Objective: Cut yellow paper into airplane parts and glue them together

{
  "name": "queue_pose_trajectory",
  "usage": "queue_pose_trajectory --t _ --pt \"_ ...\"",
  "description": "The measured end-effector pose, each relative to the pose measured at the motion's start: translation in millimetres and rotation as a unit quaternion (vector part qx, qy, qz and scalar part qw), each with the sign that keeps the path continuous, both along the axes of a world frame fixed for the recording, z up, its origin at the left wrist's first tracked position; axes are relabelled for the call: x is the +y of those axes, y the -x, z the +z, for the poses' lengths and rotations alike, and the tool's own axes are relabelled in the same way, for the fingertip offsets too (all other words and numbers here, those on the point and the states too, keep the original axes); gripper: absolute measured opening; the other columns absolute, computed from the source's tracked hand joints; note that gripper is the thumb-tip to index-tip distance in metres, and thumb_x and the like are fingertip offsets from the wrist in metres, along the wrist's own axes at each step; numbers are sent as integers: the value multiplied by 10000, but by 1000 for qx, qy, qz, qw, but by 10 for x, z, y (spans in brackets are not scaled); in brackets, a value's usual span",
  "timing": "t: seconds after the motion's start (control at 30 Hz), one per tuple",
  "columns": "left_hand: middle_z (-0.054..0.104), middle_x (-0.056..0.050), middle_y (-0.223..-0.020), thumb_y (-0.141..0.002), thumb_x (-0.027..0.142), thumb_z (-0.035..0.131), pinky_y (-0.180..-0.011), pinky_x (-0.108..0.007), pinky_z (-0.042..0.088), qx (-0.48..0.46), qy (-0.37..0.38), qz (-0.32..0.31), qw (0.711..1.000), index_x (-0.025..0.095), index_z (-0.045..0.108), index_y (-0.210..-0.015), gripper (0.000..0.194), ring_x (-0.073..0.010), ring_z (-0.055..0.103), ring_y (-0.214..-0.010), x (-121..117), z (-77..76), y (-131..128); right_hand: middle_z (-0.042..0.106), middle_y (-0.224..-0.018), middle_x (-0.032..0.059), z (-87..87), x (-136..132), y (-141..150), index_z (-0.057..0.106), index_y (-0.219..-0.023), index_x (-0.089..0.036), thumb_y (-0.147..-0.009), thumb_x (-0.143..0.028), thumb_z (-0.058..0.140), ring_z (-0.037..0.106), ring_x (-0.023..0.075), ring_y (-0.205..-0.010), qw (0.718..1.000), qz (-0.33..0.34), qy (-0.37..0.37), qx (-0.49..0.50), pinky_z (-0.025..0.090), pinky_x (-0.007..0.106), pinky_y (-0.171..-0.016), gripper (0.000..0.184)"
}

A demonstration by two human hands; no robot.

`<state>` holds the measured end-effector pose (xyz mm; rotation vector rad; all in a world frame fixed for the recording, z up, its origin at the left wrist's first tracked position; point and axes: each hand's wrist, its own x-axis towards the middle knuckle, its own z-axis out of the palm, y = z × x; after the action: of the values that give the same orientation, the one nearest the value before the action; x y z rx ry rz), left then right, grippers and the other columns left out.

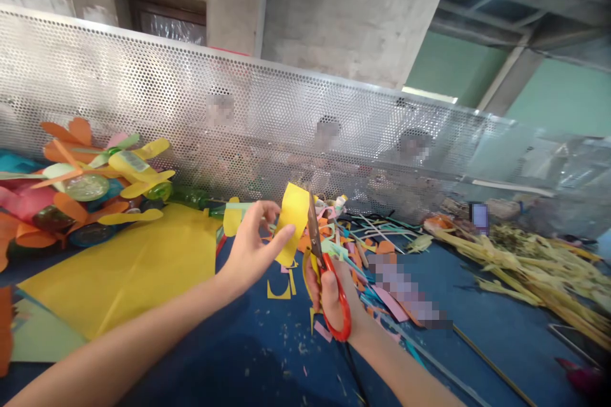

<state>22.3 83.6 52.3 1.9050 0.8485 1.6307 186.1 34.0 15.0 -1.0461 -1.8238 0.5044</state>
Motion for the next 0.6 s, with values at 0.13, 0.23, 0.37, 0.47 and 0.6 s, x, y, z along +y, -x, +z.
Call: queue_pose_trajectory --t 0.13,0.23,0.37,0.47,0.6 --pt "605 -78 -1012 -793 326 584 -784 -304 450 -71 119 -183 973 170 558 -1028 284 -189 563 -896 109 47 29 383 -463 -38 -19 -1 17 404 -652 -208 -826 -666 195 398 102 -350 999 17 28 13 320 225 -352 532" --pt "658 -75 -846 -791 335 594 -677 -283 482 -116 217 -261 933 134 630 -895 229 -172 603 -733 142 6 17 402 -504 -34 -19 6 22 412 -664 -201 -856 -614 214 430 102 -373 998 36 40 29 350 218 -362 497" --pt "663 -50 -743 -783 346 609 -629 -267 491 -158 256 -277 913 136 649 -830 218 -154 610 -650 173 -61 -4 519 -604 14 46 11 20 472 -673 -192 -895 -539 205 540 144 -549 999 41 19 11 447 253 -536 491" --pt "647 -27 -673 -771 373 618 -566 -254 495 -155 277 -262 911 146 646 -813 232 -138 600 -569 195 -84 -5 599 -679 36 82 34 2 535 -692 -192 -917 -490 193 567 161 -655 999 28 7 -28 443 258 -629 507" --pt "639 -18 -640 -752 396 632 -497 -227 485 -128 296 -243 915 148 644 -782 250 -113 574 -492 212 -104 -6 614 -701 38 71 74 -32 541 -686 -193 -927 -463 183 556 159 -660 998 4 2 -56 428 254 -637 510"
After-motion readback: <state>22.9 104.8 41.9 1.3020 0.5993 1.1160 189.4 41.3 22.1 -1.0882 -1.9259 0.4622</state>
